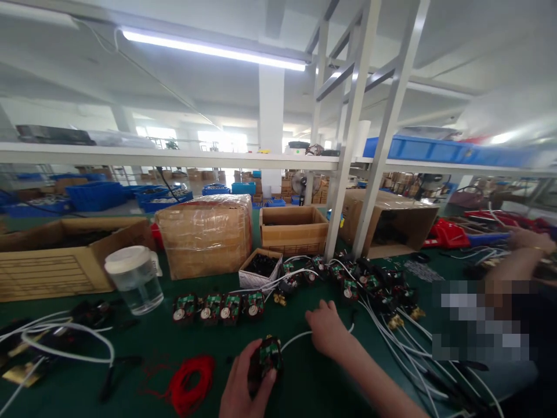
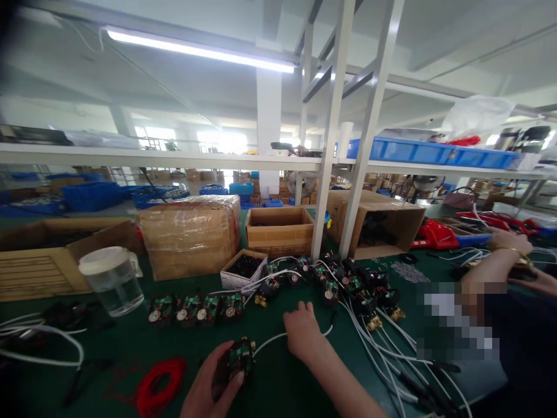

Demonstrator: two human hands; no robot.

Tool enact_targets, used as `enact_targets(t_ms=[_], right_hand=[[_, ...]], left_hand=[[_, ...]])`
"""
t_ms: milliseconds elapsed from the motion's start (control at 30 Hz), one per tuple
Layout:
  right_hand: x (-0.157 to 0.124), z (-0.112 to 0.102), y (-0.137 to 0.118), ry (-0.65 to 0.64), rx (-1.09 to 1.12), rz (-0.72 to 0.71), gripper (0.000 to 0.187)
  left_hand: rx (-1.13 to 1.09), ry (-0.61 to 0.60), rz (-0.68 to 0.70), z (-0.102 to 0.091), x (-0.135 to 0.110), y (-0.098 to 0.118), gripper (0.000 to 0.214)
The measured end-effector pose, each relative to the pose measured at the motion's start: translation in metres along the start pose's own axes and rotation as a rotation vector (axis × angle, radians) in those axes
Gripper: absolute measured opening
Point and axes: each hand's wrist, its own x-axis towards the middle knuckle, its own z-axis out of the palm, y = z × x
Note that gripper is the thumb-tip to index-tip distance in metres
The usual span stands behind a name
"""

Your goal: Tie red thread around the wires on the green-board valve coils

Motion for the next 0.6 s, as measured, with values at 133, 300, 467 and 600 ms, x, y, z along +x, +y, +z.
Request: enact_targets(t_ms=[133,300,467,600], right_hand=[[-0.036,-0.026,0.013,-0.010,-0.016,0.059,0.029],[-0.079,-0.031,0.027,0.054,0.063,0.254,0.020],[-0.085,0.014,0.047,0.126,0.107,0.382,0.035],[-0.084,0.048,0.061,0.270,0.084,0.433,0.053]], left_hand=[[0.011,-0.027,-0.008,0.015,0.014,0.007,0.052],[0.049,-0.106,0.083,0.071,0.054,0.037,0.049],[0.044,-0.125,0.185,0.142,0.090,0.070,0.047],[0.066,-0.143,0.220,0.184,0.110,0.086,0.046]])
